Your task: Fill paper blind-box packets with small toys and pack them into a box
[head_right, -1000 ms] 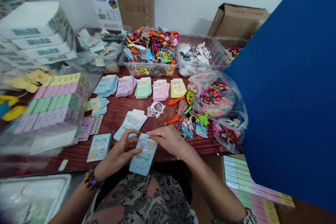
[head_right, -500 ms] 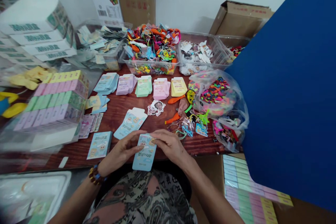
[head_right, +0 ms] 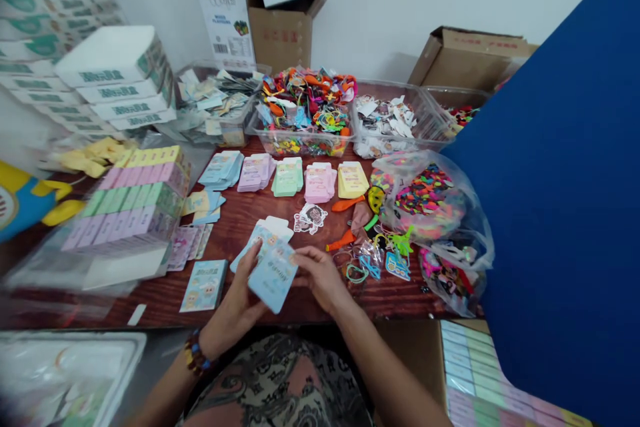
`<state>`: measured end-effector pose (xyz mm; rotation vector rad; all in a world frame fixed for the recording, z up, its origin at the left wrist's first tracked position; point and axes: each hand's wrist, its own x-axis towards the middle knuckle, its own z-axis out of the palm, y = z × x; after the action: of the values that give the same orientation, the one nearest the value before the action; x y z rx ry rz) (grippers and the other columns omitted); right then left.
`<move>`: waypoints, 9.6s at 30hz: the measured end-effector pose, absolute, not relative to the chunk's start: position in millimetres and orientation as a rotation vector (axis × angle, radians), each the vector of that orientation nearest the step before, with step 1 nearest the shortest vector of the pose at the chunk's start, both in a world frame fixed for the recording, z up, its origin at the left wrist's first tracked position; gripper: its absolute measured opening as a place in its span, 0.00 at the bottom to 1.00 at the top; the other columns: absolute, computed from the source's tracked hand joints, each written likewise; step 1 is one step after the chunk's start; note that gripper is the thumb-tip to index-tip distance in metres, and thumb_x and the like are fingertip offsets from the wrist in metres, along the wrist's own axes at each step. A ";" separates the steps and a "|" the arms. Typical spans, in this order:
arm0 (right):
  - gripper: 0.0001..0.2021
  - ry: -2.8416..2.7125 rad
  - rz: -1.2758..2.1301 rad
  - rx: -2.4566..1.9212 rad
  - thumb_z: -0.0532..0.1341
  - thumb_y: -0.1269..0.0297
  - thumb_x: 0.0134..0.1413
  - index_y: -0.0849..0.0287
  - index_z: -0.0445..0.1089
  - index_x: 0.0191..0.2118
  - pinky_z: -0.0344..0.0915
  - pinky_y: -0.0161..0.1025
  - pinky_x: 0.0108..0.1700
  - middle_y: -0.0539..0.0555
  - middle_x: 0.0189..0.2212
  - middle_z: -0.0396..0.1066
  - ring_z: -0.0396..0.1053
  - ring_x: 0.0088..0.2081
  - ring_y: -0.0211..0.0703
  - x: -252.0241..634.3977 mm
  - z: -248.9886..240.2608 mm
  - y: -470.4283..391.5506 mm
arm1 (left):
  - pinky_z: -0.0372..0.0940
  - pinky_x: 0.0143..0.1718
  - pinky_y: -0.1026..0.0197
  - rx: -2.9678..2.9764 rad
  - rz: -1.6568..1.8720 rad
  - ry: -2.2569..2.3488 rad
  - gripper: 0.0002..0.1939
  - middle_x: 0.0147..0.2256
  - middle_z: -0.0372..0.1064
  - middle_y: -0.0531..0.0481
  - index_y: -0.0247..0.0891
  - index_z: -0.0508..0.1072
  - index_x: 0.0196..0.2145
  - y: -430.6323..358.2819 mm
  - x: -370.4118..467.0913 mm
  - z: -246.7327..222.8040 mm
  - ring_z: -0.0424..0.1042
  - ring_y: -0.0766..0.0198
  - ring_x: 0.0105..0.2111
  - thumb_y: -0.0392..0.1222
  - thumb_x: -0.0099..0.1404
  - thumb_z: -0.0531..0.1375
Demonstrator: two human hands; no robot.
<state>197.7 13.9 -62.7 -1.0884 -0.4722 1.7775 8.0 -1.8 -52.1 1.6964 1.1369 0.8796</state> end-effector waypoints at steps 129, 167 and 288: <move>0.09 -1.614 0.663 -1.538 0.57 0.65 0.64 0.56 0.75 0.40 0.66 0.37 0.45 0.53 0.37 0.73 0.72 0.41 0.41 243.7 -56.1 33.6 | 0.62 0.58 0.47 2.028 0.710 1.489 0.33 0.55 0.63 0.42 0.43 0.55 0.62 -3.8 12.4 -66.2 0.65 0.51 0.57 0.46 0.63 0.63; 0.08 -1.223 1.020 -1.599 0.58 0.58 0.50 0.56 0.60 0.29 0.59 0.33 0.22 0.44 0.18 0.65 0.65 0.19 0.37 267.3 -96.1 106.0 | 0.59 0.53 0.39 2.157 0.673 1.599 0.31 0.52 0.69 0.41 0.42 0.65 0.55 0.8 21.8 -80.3 0.64 0.42 0.55 0.51 0.57 0.67; 0.08 -0.822 1.189 -1.311 0.67 0.61 0.44 0.58 0.77 0.32 0.64 0.35 0.34 0.48 0.26 0.74 0.67 0.28 0.39 254.2 -53.7 -22.3 | 0.53 0.64 0.44 1.336 0.665 0.817 0.36 0.60 0.64 0.43 0.42 0.68 0.58 11.2 68.5 -40.2 0.60 0.45 0.62 0.49 0.52 0.69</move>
<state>254.2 -22.3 -53.7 -1.3111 -0.8223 1.1892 68.5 11.2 -40.2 1.3362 0.8172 0.6651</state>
